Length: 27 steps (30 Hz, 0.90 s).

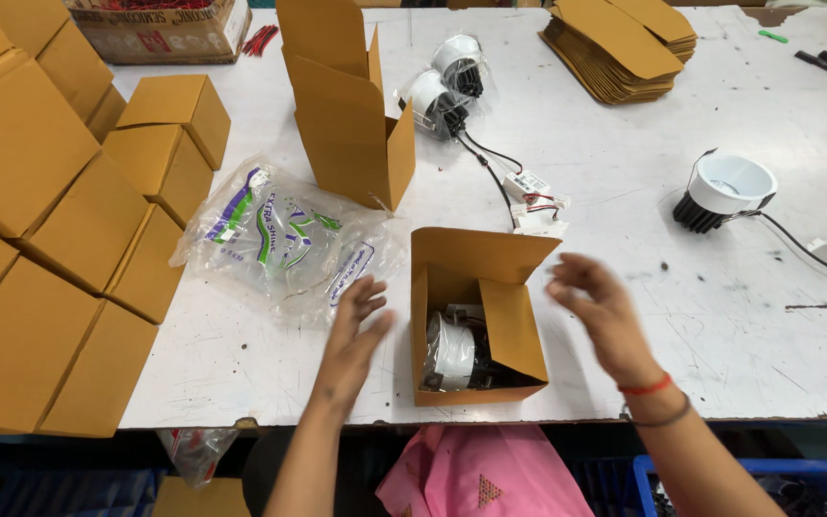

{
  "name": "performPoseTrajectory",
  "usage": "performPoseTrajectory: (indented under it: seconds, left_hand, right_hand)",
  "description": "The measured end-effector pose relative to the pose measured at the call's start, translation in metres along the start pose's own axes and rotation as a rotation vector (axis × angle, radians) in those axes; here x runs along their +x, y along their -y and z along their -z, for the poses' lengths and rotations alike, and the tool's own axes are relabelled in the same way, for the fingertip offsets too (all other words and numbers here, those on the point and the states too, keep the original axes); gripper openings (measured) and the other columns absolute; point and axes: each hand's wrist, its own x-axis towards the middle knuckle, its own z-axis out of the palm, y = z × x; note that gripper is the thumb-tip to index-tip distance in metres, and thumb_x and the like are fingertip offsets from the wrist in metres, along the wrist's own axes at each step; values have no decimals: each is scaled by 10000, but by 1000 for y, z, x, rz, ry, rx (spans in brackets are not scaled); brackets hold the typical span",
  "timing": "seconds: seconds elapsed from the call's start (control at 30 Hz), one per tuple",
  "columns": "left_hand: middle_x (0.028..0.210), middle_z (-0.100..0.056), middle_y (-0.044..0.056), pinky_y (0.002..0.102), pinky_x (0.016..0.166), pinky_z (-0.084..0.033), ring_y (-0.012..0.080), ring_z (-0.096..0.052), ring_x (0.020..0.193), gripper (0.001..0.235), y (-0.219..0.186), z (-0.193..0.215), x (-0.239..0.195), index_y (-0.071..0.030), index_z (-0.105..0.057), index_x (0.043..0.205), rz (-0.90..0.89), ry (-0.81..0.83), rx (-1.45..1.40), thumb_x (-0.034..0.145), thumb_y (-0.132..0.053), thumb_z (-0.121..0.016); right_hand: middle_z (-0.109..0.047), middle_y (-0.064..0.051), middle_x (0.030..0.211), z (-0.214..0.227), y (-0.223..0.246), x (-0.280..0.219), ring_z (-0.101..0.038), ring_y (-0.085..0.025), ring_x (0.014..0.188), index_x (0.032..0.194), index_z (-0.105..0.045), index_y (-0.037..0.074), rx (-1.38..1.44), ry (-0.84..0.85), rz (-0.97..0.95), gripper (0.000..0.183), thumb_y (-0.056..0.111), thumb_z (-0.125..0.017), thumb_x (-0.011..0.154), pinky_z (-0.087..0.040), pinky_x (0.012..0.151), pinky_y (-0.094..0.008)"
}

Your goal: The person wraps LED light fixtures in plastic bags and places them into small cardboard boxes. They fold the boxes closed and stack them on a pile. The person repeats this process for multiple units at a packing station.

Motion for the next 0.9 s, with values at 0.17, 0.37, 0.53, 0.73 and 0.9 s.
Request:
performPoseTrajectory:
  seconds: [0.17,0.37,0.53,0.73,0.9]
  left_hand:
    - [1350,-581,33,410,1071,-486,225,-548,1320,873,10,-33,30,-149,-431,1435,6,157,216,699,-165,-900]
    - [1241,-711,17,341,1090,-543,188,-695,1246,242,0,-8,17,-128,-727,972,-366,213,605,791,31,-705]
    - [1365,-692,38,387,1144,-424,281,-519,1435,199,-31,-2,8,-124,-754,969,-444,415,962,779,-94,-701]
    - [1484,-464,277,475,1127,-303,420,-429,1388,1203,-55,-47,19,34,-533,1274,-452,646,1380,376,-641,-963]
    - [1414,-556,228,423,1201,-363,360,-540,1325,1112,-68,-59,19,9,-508,1363,-291,699,1464,496,-601,-844]
  right_hand:
    - [-662,-111,1274,-25,-37,21,-644,-183,1149,1272,-620,100,154,268,-197,530,-7,-760,772,-537,993,-353]
    - [-705,-127,1423,0,-38,35,-700,-272,1315,1026,-759,72,-161,487,407,234,-82,-647,890,-602,1080,-382]
    - [-635,-136,1490,14,34,48,-600,-316,1366,1202,-769,111,-631,957,449,576,-134,-557,726,-502,1110,-384]
    - [-314,-321,1562,-44,92,1,-336,-465,1427,1472,-390,-64,-1263,1046,423,1187,476,-942,569,-311,1160,-462]
    - [-321,-307,1586,-42,89,-3,-367,-480,1402,1528,-323,-51,-1130,923,406,1236,431,-924,561,-320,1159,-461]
